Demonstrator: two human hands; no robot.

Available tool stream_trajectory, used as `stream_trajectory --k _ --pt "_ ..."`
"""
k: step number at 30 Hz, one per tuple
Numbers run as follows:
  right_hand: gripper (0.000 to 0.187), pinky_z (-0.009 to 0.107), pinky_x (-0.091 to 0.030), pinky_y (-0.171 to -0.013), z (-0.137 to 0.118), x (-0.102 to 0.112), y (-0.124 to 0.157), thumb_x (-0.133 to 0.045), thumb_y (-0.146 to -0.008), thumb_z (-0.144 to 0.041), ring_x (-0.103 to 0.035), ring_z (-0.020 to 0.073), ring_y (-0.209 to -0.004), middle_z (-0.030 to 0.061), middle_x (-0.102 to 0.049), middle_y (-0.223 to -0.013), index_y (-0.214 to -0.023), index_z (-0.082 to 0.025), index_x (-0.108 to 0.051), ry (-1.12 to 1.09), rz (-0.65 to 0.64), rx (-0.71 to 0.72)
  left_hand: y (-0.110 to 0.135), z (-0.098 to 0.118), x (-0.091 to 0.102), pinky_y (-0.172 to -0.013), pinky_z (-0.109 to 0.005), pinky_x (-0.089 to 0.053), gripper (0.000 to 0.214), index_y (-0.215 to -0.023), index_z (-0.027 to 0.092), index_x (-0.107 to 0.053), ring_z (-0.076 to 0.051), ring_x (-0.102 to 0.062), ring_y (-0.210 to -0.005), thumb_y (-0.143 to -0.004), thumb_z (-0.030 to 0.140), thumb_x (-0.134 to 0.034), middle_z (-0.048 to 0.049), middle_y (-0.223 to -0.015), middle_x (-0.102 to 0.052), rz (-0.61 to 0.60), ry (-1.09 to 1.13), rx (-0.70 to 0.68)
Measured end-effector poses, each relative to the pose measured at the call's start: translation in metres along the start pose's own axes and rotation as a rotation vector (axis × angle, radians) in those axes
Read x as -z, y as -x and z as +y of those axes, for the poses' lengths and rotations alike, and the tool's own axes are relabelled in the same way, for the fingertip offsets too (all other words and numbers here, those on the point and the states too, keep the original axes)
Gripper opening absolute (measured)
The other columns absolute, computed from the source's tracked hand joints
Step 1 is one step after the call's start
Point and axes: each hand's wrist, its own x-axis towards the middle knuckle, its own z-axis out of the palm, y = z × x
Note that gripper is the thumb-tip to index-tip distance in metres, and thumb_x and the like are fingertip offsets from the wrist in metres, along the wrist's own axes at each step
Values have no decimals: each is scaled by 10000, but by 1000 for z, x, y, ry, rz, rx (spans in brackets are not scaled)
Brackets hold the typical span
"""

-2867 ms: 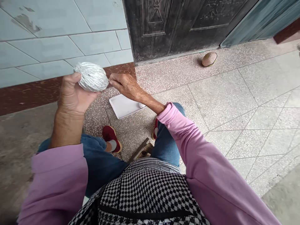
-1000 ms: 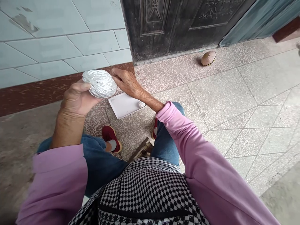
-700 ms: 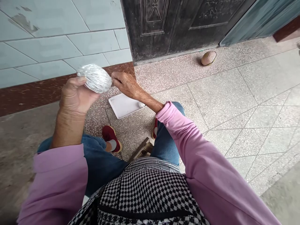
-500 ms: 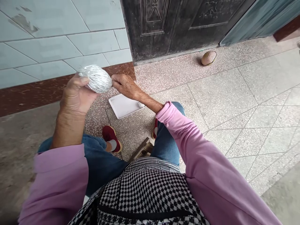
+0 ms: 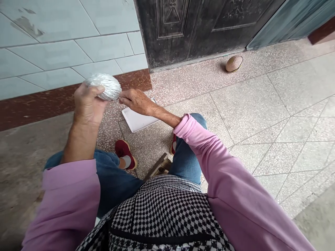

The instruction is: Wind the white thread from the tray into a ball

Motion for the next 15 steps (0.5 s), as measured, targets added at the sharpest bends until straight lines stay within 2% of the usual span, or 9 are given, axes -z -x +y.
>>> stream_trajectory --k 2,4,9,12,15 --pt "386 378 -540 -1018 -2 7 4 -640 -1301 -132 -641 218 -953 20 -715 -923 -932 -241 -672 -18 19 32 -6 -7 4 -989 -467 -707 739 -1142 259 -743 -286 -727 -1081 -547 436 -1145 -30 -1101 -799 39 -93 -35" --pt "383 383 -565 -1015 -1 14 6 -671 -1320 -225 -650 223 -955 23 -725 -929 -937 -242 -689 -50 70 65 -8 -12 9 -982 -426 -669 793 -1181 253 -751 -265 -720 -1058 -544 445 -1183 -15 -1099 -805 24 -187 -43" --pt "545 381 -609 -936 12 28 -1 -750 -1259 -591 -743 245 -1079 36 -676 -812 -805 -303 -654 -157 220 97 6 -5 9 -978 -407 -641 741 -1240 221 -817 -249 -761 -1021 -620 397 -1184 -42 -1133 -854 -229 -296 122" --pt "559 392 -624 -910 20 33 -5 -742 -1192 -691 -773 261 -1159 59 -693 -799 -770 -337 -646 -206 281 91 20 5 0 -950 -395 -650 664 -1218 196 -871 -258 -791 -1001 -648 393 -1148 -79 -1138 -888 -341 -252 207" --pt "595 395 -648 -910 25 35 -7 -746 -1177 -758 -765 266 -1149 67 -705 -814 -764 -350 -614 -216 295 89 29 12 -8 -905 -378 -664 605 -1197 191 -912 -289 -823 -1034 -662 384 -1117 -122 -1194 -919 -450 -190 263"
